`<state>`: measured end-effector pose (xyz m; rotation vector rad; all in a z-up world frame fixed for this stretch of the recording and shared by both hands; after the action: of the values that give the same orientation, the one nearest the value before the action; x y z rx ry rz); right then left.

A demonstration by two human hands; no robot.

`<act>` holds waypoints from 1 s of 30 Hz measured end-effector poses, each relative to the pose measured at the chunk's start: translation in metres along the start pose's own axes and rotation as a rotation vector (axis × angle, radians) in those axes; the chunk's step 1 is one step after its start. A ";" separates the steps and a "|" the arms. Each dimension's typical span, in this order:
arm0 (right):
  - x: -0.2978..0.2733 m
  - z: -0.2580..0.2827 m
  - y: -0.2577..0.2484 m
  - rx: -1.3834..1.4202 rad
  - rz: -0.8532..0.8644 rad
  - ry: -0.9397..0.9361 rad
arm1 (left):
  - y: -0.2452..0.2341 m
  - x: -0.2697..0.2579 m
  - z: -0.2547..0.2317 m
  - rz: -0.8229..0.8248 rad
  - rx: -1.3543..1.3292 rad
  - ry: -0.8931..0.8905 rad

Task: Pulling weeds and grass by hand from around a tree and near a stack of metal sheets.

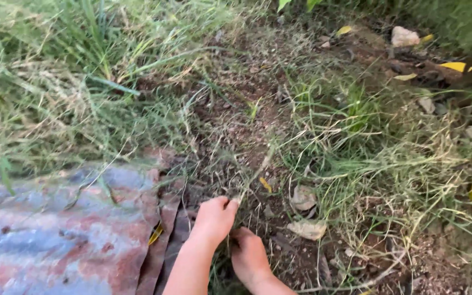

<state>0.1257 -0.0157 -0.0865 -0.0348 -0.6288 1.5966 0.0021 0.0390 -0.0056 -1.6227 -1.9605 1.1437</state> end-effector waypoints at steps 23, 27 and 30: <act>0.150 -0.052 -0.599 -1.431 -0.013 -0.149 | 0.063 -0.029 -0.139 0.205 0.022 0.287; 0.151 0.017 -0.548 -1.219 0.016 -0.028 | 0.079 -0.030 -0.169 0.161 0.038 0.254; 0.148 0.032 -0.486 -0.710 0.100 0.210 | 0.077 -0.061 -0.188 0.138 -0.049 0.290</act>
<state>0.5350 0.1060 0.1901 -0.7582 -1.0078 1.3687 0.2018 0.0509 0.0643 -1.8573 -1.7271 0.8549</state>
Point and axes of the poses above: each hand's wrist, its own x-axis towards the middle knuckle, its own y-axis out of the palm, z = x × y, the point moved 5 cm from there along x, towards the middle knuckle, and after that the axes turned 12 degrees about -y, right-handed, at the moved point
